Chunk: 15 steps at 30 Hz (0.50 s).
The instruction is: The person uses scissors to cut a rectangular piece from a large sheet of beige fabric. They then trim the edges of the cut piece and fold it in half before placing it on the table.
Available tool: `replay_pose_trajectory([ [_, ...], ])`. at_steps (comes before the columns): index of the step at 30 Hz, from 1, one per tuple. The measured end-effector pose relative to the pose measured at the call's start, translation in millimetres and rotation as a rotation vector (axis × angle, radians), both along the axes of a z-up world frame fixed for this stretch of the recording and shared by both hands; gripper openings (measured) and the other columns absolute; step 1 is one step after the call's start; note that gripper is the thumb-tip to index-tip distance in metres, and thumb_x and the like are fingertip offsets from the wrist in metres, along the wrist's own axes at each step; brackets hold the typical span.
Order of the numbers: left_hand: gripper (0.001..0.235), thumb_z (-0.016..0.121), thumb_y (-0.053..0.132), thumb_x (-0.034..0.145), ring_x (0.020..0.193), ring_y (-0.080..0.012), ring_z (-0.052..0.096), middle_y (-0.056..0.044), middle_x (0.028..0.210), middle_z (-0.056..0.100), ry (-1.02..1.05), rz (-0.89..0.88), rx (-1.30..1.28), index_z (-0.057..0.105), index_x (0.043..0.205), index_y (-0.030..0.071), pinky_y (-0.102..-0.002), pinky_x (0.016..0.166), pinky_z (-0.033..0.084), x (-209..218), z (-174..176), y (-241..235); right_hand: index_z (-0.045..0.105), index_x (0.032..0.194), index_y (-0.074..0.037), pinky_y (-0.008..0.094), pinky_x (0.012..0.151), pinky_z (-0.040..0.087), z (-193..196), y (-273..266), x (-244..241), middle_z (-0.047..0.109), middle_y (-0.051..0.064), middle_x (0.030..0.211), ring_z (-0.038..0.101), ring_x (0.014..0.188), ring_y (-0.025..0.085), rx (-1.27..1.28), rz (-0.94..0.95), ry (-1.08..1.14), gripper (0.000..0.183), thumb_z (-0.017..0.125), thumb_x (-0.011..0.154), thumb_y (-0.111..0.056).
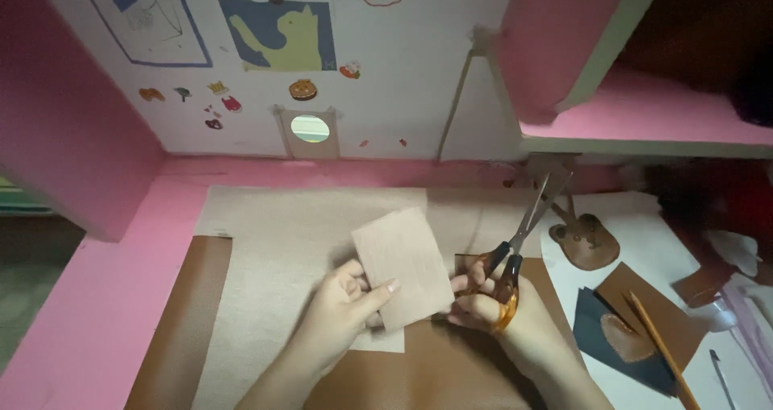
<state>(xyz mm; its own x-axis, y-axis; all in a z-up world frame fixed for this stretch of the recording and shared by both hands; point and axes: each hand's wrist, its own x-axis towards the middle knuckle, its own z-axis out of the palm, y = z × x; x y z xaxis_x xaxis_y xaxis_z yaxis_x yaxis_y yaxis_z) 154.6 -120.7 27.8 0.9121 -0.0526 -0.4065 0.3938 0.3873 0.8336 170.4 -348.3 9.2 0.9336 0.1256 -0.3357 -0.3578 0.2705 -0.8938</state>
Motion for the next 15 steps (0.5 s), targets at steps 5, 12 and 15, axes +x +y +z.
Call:
replay_pose_trajectory([
  [5,0.046,0.071,-0.007,0.085,0.101,-0.0264,0.076,-0.021,0.114,0.080,0.022,-0.017,0.021,0.064,0.129,0.001,-0.041,0.077,0.065,-1.7,-1.2,-1.5,0.045,0.077,-0.009,0.050,0.075,0.068,-30.2,-4.8,5.8,0.075,0.020,0.090,0.076,0.083,0.034,0.022,0.049,-0.157,0.040,0.081,0.071,0.006],
  [12,0.052,0.052,0.022,0.097,0.081,-0.0271,0.070,-0.011,0.138,0.067,-0.103,-0.034,-0.018,0.056,0.148,0.016,-0.039,0.067,0.063,3.8,29.9,22.2,0.046,0.082,-0.009,0.030,0.054,0.048,-3.0,-11.4,3.3,0.070,0.015,0.073,0.061,0.054,0.020,-0.060,0.149,-0.440,0.033,0.078,0.078,-0.002],
  [15,0.064,0.072,0.012,0.083,0.091,-0.0246,0.075,-0.016,0.119,0.078,0.038,-0.109,0.195,0.062,0.146,0.017,-0.031,0.078,0.056,4.9,38.5,26.0,0.050,0.079,-0.007,0.037,0.062,0.051,17.0,-7.9,-5.0,0.070,0.017,0.085,0.065,0.071,0.026,-0.103,0.087,-0.249,0.034,0.082,0.074,0.002],
])
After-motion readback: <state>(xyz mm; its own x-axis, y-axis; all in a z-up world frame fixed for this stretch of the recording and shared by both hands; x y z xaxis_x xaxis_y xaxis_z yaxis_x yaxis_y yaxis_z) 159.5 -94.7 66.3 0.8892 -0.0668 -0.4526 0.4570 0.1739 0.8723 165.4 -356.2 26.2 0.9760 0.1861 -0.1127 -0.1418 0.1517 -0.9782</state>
